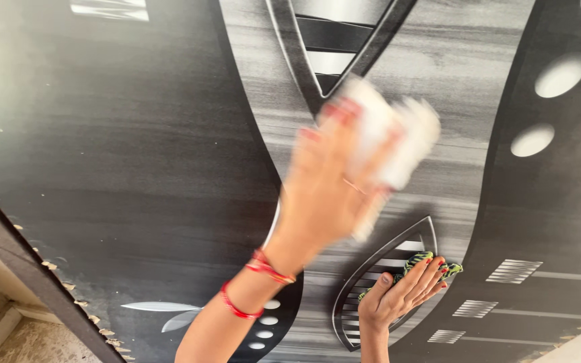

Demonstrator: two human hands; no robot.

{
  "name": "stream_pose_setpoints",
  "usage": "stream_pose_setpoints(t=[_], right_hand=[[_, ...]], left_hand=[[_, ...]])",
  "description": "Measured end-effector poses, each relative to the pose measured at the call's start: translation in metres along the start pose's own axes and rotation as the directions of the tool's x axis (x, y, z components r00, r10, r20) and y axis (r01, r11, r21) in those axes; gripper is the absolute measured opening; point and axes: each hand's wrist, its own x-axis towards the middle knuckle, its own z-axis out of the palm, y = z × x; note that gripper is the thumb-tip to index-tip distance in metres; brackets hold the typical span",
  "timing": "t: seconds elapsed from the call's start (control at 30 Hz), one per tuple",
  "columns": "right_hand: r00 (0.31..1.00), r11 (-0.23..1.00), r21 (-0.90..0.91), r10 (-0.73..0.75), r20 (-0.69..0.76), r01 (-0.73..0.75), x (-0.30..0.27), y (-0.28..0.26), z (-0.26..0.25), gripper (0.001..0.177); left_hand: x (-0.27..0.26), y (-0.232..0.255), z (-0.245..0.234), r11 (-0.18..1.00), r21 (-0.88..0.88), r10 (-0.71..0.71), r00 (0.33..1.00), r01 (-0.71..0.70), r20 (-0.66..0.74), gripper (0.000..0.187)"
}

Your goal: The person wipes the surface of a dark-colored door with a white cloth in the left hand and a patterned cloth in the right hand. The person repeatedly rubs the door surface, moving the hands up and down and side to side across the decorative panels.

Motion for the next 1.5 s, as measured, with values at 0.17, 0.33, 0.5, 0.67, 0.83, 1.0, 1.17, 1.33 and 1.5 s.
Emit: stream_pose_setpoints(t=[0.17,0.33,0.5,0.67,0.83,1.0,1.17,1.33,1.5], right_hand=[[1.0,1.0,-0.026,0.014,-0.02,-0.015,0.0,0.006,0.0,0.06],[0.995,0.995,0.001,0.099,-0.004,-0.099,-0.009,-0.009,0.008,0.062],[0.984,0.985,0.019,-0.174,0.045,0.173,-0.026,-0.052,0.027,0.06],[0.89,0.897,-0.026,-0.434,0.137,0.441,0.001,-0.075,0.028,0.059],[0.992,0.99,-0.056,-0.127,0.015,0.128,0.09,-0.039,0.015,0.065],[0.973,0.98,-0.038,0.187,-0.133,-0.193,0.125,0.013,-0.011,0.073],[0.916,0.927,0.023,0.374,-0.143,-0.375,0.068,0.031,-0.018,0.074],[0.993,0.993,-0.018,0.116,-0.029,-0.117,0.029,-0.006,0.002,0.066],[0.943,0.942,-0.073,-0.323,0.073,0.329,0.09,-0.006,0.005,0.066]], left_hand=[[-0.038,-0.052,-0.039,0.914,0.147,-0.339,0.91,0.378,-0.237,0.069],[-0.123,-0.064,-0.02,0.831,0.124,-0.467,0.8,0.543,-0.376,0.071],[-0.196,-0.028,0.041,0.862,0.113,-0.429,0.83,0.494,-0.356,0.07],[-0.233,0.0,0.078,0.854,0.092,-0.465,0.831,0.512,-0.306,0.071],[-0.24,-0.003,0.085,0.857,0.117,-0.449,0.84,0.501,-0.305,0.071],[-0.24,-0.001,0.084,0.85,0.096,-0.473,0.831,0.518,-0.293,0.073],[-0.237,0.008,0.092,0.826,0.069,-0.514,0.798,0.559,-0.315,0.076],[-0.234,0.023,0.108,0.827,0.076,-0.508,0.799,0.557,-0.323,0.076],[-0.235,0.026,0.114,0.833,0.101,-0.487,0.807,0.544,-0.334,0.075]])
